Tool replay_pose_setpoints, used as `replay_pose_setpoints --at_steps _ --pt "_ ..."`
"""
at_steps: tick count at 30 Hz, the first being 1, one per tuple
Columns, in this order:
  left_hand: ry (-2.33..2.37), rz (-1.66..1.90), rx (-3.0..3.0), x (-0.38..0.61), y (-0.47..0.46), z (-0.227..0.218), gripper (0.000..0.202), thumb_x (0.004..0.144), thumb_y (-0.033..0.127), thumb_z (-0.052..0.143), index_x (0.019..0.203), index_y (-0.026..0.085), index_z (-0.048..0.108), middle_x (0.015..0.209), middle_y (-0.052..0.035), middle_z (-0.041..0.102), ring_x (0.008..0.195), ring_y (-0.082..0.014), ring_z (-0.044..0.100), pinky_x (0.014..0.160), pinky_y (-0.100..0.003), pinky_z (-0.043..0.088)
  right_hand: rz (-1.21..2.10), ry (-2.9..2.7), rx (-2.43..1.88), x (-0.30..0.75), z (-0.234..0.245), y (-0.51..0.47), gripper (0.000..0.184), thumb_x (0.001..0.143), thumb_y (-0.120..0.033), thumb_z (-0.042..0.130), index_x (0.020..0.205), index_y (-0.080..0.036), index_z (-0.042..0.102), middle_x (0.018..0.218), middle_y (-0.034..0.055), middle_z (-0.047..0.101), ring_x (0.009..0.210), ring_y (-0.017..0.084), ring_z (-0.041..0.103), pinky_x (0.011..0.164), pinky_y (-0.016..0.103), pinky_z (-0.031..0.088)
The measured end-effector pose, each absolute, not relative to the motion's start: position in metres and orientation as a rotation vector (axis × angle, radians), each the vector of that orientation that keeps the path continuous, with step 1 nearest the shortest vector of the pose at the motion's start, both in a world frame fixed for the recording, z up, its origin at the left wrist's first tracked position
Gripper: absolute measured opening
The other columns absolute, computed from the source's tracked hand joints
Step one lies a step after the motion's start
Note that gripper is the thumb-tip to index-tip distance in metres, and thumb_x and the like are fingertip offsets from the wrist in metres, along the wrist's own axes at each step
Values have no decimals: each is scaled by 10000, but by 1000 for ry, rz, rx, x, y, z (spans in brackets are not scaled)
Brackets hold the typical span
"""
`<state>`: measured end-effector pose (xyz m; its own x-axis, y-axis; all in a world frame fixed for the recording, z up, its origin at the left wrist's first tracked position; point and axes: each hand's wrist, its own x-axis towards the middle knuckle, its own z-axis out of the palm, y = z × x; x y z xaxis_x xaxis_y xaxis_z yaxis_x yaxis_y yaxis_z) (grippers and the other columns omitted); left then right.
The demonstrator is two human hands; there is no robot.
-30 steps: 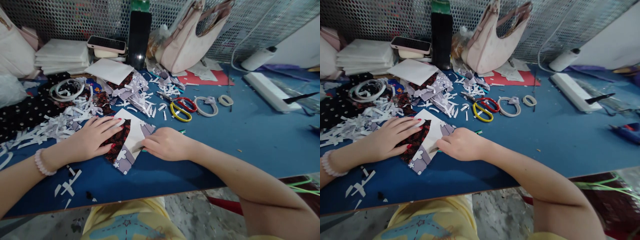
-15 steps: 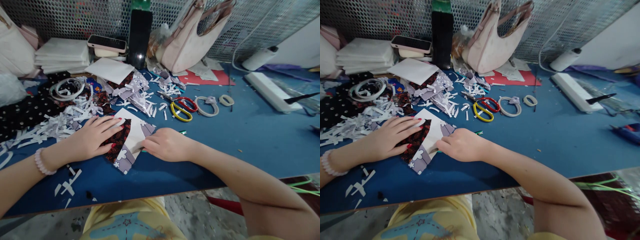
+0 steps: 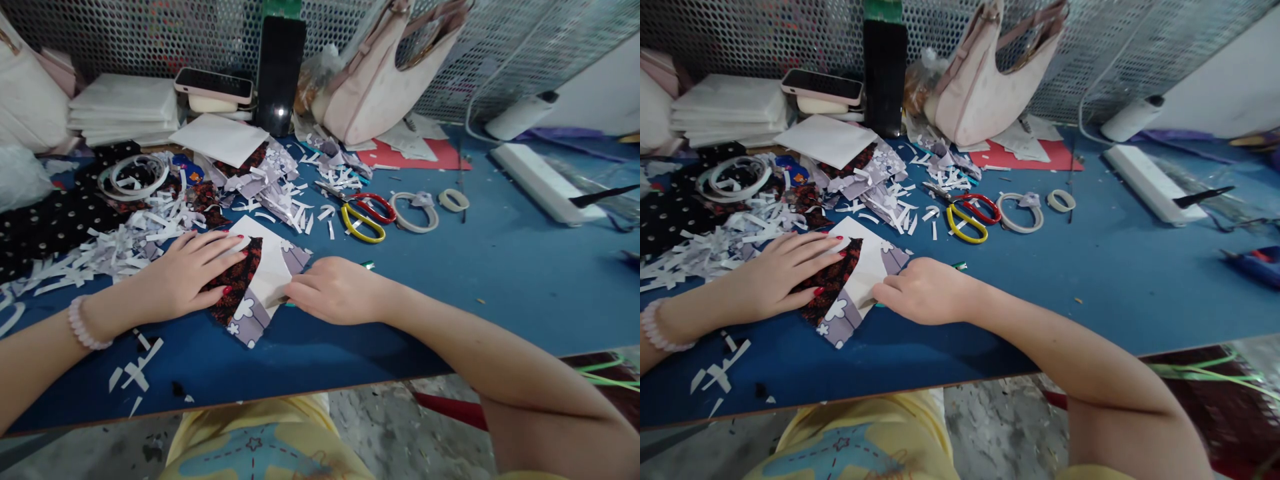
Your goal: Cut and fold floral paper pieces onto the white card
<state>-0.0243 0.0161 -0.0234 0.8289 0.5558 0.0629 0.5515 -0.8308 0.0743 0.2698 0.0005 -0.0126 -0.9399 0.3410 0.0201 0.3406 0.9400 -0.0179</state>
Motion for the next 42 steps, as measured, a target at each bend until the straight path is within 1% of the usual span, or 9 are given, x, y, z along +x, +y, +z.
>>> replay_pose_setpoints --at_steps 13,22,27,29,31,33,35,39,42 --pt "861 134 3019 -24 17 -25 507 987 382 366 1458 195 370 1548 -107 371 1367 -321 370 1082 -539 302 48 -3070 -475 271 -13 2 319 1007 -217 261 841 -164 528 648 19 619 480 117 380 534 311 149" --pt "853 163 3020 -25 17 -26 503 986 388 367 1448 191 385 1535 -117 389 1358 -328 376 1081 -537 293 123 -3056 -388 272 -11 0 279 992 -222 307 796 -178 501 623 4 601 489 116 410 534 309 179" --pt "863 153 3018 -25 17 -27 501 989 387 361 1454 203 370 1542 -109 380 1362 -322 373 1084 -534 290 28 -2970 -315 272 -11 0 340 1028 -382 297 861 -180 514 649 1 595 511 117 436 542 303 217" --pt "864 152 3025 -25 17 -27 500 989 389 356 1454 205 369 1544 -105 377 1366 -321 366 1085 -533 287 -63 -2915 -284 269 -13 -1 296 1034 -334 309 909 -176 527 649 -8 587 514 116 445 535 304 218" --pt "862 157 3029 -25 18 -27 497 989 390 354 1450 204 375 1544 -103 378 1368 -319 364 1084 -529 289 -139 -2876 -240 265 -16 -4 200 1014 -201 345 977 -164 538 648 -22 581 513 113 455 523 306 216" --pt "859 158 3030 -25 18 -27 494 989 391 355 1445 201 383 1542 -101 382 1365 -317 367 1082 -526 292 -182 -2860 -199 260 -19 -7 182 983 -115 373 1029 -154 544 646 -33 577 509 107 458 509 309 216" --pt "854 162 3033 -25 17 -27 494 990 393 354 1443 198 387 1540 -102 384 1362 -316 373 1080 -524 296 -197 -2853 -176 256 -21 -9 185 976 -102 384 1017 -152 557 639 -36 571 509 102 459 502 309 230" --pt "854 162 3035 -24 17 -26 499 988 388 362 1449 198 381 1542 -101 383 1361 -312 376 1083 -517 298 -197 -2799 -167 251 -22 -12 189 968 -98 404 912 -144 579 623 -31 566 519 105 472 501 300 273" --pt "855 171 3036 -24 17 -26 497 986 385 367 1446 197 390 1543 -99 382 1360 -313 379 1087 -520 297 -210 -2756 -152 251 -21 -12 183 964 -99 420 894 -134 585 626 -27 573 527 106 482 501 290 286"
